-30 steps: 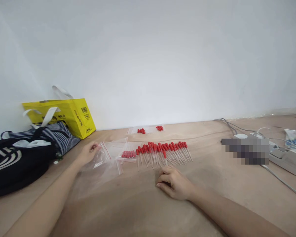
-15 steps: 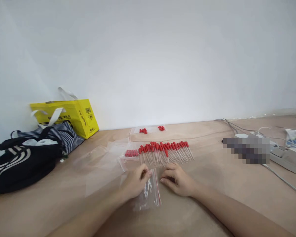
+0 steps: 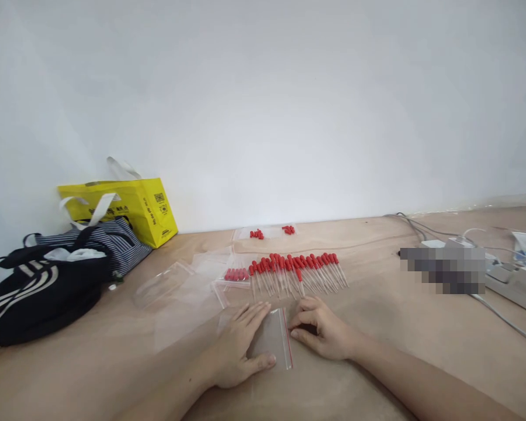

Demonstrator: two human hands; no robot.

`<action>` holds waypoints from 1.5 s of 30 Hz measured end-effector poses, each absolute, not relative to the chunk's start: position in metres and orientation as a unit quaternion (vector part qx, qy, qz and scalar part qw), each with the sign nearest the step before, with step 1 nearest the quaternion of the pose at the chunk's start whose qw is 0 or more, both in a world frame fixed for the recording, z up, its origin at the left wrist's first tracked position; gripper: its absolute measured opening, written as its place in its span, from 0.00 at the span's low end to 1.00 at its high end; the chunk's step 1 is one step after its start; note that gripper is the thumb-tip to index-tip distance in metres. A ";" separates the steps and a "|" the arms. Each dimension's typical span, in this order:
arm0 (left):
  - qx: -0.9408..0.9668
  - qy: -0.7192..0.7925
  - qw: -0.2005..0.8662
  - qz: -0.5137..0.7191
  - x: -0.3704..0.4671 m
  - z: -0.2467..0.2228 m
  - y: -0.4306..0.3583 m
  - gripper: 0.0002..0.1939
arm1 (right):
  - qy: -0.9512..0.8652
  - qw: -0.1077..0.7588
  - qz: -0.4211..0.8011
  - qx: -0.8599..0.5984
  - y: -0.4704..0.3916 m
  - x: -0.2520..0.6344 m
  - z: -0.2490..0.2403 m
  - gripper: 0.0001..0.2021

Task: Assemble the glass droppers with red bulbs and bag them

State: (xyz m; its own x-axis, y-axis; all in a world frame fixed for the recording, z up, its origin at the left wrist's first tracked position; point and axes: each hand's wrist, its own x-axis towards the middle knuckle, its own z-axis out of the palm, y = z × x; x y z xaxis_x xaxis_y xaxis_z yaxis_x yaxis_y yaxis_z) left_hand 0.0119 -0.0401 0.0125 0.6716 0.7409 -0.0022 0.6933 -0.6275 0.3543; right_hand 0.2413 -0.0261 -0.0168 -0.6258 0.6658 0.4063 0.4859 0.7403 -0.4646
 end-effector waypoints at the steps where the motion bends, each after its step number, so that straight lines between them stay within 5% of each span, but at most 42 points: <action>1: 0.897 0.405 0.165 0.069 0.013 0.012 -0.040 0.39 | -0.891 0.284 0.158 -0.316 -0.026 0.242 -0.017 0.06; 14: 0.894 0.404 0.160 0.111 0.014 0.011 -0.042 0.35 | -0.948 0.218 0.170 -0.154 -0.039 0.231 -0.006 0.29; 25: 0.883 0.415 0.204 0.080 0.002 0.025 -0.039 0.39 | -0.925 0.243 0.234 -0.173 -0.036 0.239 0.003 0.22; 29: 0.883 0.420 0.197 0.078 0.007 0.030 -0.042 0.34 | -0.847 0.335 0.255 -0.325 -0.014 0.242 -0.005 0.12; 32: 0.878 0.430 0.195 0.082 0.010 0.028 -0.042 0.33 | -0.737 0.393 0.139 -0.533 0.017 0.243 -0.008 0.08; 38: 0.881 0.416 0.192 0.118 0.010 0.018 -0.039 0.33 | -0.656 0.290 0.124 -0.686 0.056 0.233 -0.003 0.10; 45: 0.881 0.420 0.190 0.110 0.011 0.017 -0.039 0.33 | -0.630 0.322 0.170 -0.686 0.065 0.229 -0.001 0.07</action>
